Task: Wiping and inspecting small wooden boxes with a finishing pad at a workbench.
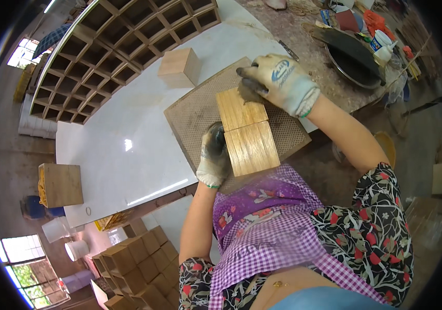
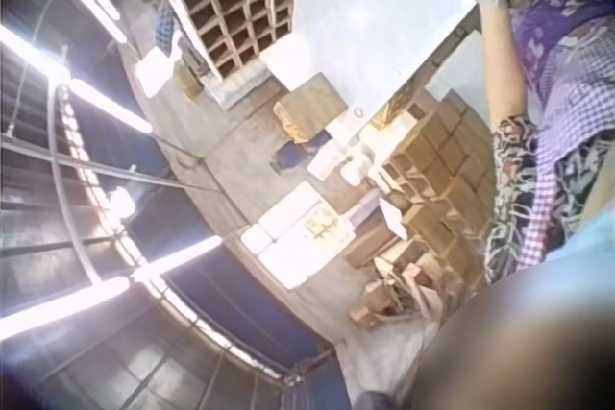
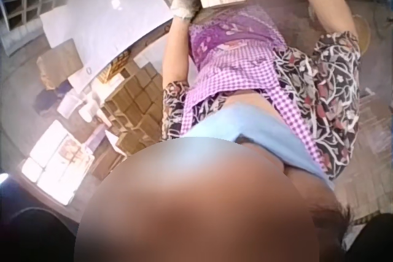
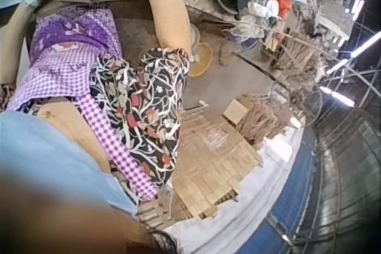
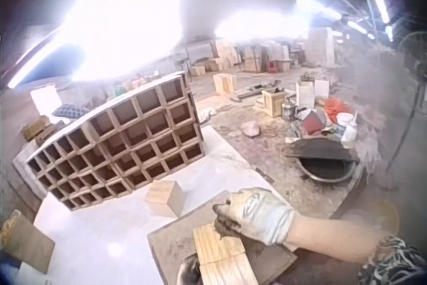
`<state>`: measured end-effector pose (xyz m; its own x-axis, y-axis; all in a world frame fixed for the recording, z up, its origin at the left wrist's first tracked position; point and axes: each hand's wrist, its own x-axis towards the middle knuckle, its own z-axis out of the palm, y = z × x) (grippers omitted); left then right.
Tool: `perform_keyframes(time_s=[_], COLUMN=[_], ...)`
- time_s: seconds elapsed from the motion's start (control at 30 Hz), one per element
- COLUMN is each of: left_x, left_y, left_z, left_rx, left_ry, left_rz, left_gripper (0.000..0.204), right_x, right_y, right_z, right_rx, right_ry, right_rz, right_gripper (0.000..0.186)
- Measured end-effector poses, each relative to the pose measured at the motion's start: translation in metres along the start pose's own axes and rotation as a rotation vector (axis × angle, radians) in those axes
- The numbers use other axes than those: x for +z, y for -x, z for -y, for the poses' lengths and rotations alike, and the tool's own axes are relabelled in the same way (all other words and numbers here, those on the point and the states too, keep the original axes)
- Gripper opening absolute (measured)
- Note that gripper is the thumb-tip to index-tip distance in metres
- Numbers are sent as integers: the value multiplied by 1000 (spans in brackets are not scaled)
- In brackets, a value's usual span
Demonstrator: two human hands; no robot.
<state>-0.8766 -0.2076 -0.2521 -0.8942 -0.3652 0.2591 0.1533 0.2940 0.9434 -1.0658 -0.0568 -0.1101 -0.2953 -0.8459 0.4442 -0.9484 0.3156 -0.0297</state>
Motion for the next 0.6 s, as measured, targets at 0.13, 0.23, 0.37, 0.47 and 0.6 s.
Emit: perform_keyframes(time_s=[0.13, 0.23, 0.37, 0.47, 0.6], left_x=[7, 9, -1, 8, 3], left_y=[5, 5, 5, 12, 13], left_z=[-5, -3, 15, -9, 30], left_rx=[-36, -66, 27, -143, -11], left_ry=[-36, 88, -140, 279, -81], left_rz=[-27, -63, -13, -17, 141], left_gripper=[32, 26, 23, 25, 33], right_x=[-16, -48, -52, -70, -12], right_y=[37, 81, 115, 86, 25], right_z=[33, 66, 78, 47, -1], right_rx=[-175, -370, -492, -325, 100], right_ry=[-117, -210, -368, -188, -394], right_rz=[258, 304, 370, 174, -176], right_gripper=[25, 30, 37, 43, 37])
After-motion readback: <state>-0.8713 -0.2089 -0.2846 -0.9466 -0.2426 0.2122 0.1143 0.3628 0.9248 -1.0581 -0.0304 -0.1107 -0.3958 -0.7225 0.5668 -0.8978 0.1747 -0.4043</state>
